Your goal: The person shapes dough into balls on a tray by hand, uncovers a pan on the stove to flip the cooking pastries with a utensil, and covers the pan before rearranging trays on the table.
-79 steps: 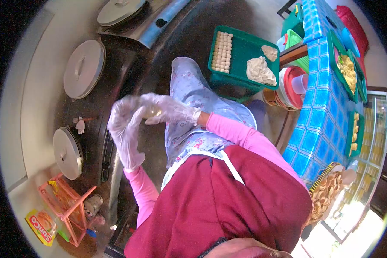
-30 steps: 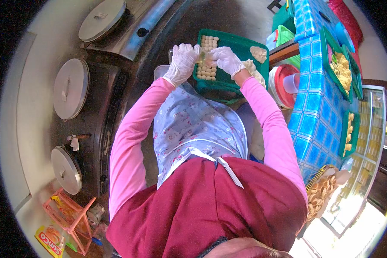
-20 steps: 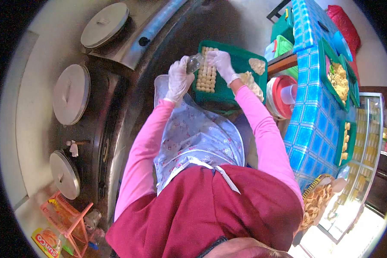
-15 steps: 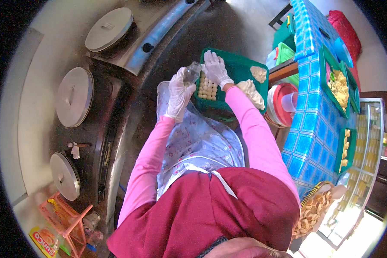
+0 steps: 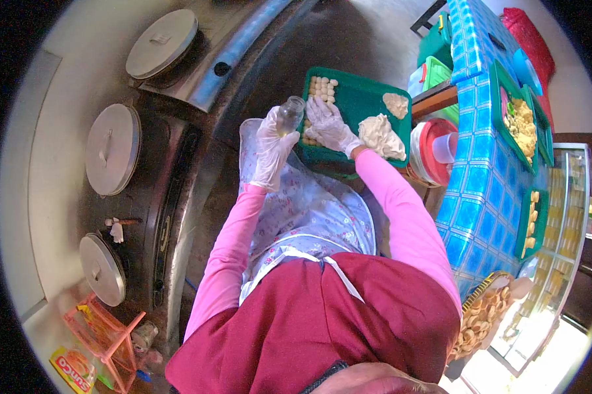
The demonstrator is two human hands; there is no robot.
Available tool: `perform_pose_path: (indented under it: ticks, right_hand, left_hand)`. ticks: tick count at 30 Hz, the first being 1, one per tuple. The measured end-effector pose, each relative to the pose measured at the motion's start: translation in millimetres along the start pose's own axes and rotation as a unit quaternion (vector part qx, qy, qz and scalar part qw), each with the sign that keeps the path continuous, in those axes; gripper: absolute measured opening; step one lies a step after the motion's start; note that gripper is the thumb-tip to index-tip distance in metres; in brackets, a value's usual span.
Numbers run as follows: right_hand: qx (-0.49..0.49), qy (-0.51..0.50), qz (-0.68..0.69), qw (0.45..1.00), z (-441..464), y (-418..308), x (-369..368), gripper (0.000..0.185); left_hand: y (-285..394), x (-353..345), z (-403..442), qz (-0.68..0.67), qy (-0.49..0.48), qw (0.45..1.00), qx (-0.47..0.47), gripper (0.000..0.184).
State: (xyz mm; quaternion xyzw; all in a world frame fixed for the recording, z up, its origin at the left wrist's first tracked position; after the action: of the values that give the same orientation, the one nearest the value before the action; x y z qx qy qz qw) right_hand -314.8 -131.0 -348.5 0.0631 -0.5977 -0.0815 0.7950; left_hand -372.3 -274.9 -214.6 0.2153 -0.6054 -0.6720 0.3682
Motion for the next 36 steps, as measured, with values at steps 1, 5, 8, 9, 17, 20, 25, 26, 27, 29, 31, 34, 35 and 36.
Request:
perform_pose_path:
  ticks: [1,5,8,9,17,20,25,26,27,29,31,34,35,36]
  right_hand:
    - [0.041,0.007,0.007,0.999,-4.9,-0.4,6.2,0.064]
    - [0.007,-0.058,0.084,0.995,-23.3,4.0,-12.0,0.063]
    - [0.056,-0.130,0.214,0.967,-41.8,-22.0,20.4,0.054]
    - [0.065,-0.149,0.256,0.953,-50.8,-26.9,25.6,0.052]
    - [-0.340,0.051,0.804,0.486,-39.5,48.6,64.8,0.027]
    - [-0.312,0.007,0.781,0.541,-31.4,49.3,48.7,0.028]
    - [-0.337,-0.020,0.788,0.515,-32.5,55.4,22.1,0.021]
    - [-0.340,-0.025,0.800,0.494,-33.6,54.0,16.0,0.021]
    - [-0.349,-0.027,0.792,0.500,-32.5,53.9,18.6,0.021]
    - [-0.366,-0.031,0.775,0.514,-29.3,54.3,24.4,0.023]
    - [-0.433,-0.056,0.745,0.505,-34.4,56.4,10.5,0.023]
    - [-0.323,-0.033,0.677,0.661,-28.9,72.4,-29.1,0.025]
    - [-0.243,-0.033,0.616,0.749,-23.6,71.2,-22.7,0.025]
    - [-0.164,-0.014,0.544,0.823,-20.6,69.0,-14.8,0.025]
  left_hand:
    - [-8.2,-1.6,-0.3,0.021,0.019,1.000,-0.013,0.047]
    - [-18.1,-1.8,0.4,0.080,0.018,0.997,-0.014,0.047]
    - [-28.0,-1.7,-0.3,0.062,0.025,0.998,0.000,0.045]
    - [-23.2,-2.6,-0.9,0.085,0.019,0.996,0.004,0.046]
    - [-17.7,-39.5,9.9,0.359,-0.043,0.906,-0.222,0.051]
    - [-15.9,-52.0,13.0,0.437,-0.065,0.862,-0.248,0.048]
    - [-13.0,-61.4,16.3,0.508,-0.076,0.811,-0.281,0.044]
    - [-16.4,-62.5,18.2,0.520,-0.079,0.804,-0.277,0.043]
    - [-19.8,-63.9,19.7,0.531,-0.083,0.797,-0.275,0.043]
    - [-24.5,-66.6,20.4,0.540,-0.090,0.789,-0.279,0.042]
    - [-24.2,-69.3,20.6,0.545,-0.092,0.782,-0.288,0.042]
    - [-23.3,-70.3,21.9,0.551,-0.085,0.775,-0.297,0.042]
    - [-24.7,-70.5,22.8,0.555,-0.086,0.773,-0.296,0.042]
    - [-26.0,-70.7,23.6,0.559,-0.086,0.770,-0.295,0.043]
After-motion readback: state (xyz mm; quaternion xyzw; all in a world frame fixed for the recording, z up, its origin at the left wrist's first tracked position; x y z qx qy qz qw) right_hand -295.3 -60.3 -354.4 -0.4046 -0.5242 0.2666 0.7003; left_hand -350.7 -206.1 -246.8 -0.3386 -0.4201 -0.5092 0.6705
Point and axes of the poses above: each hand's wrist, its own z-axis towards the middle knuckle, its own x-axis out of the back of the hand, y = z × x, the point moved 9 cm from there along z, towards the middle knuckle, and after that the axes turned 2 degrees about -x, right-handed, at the moved point
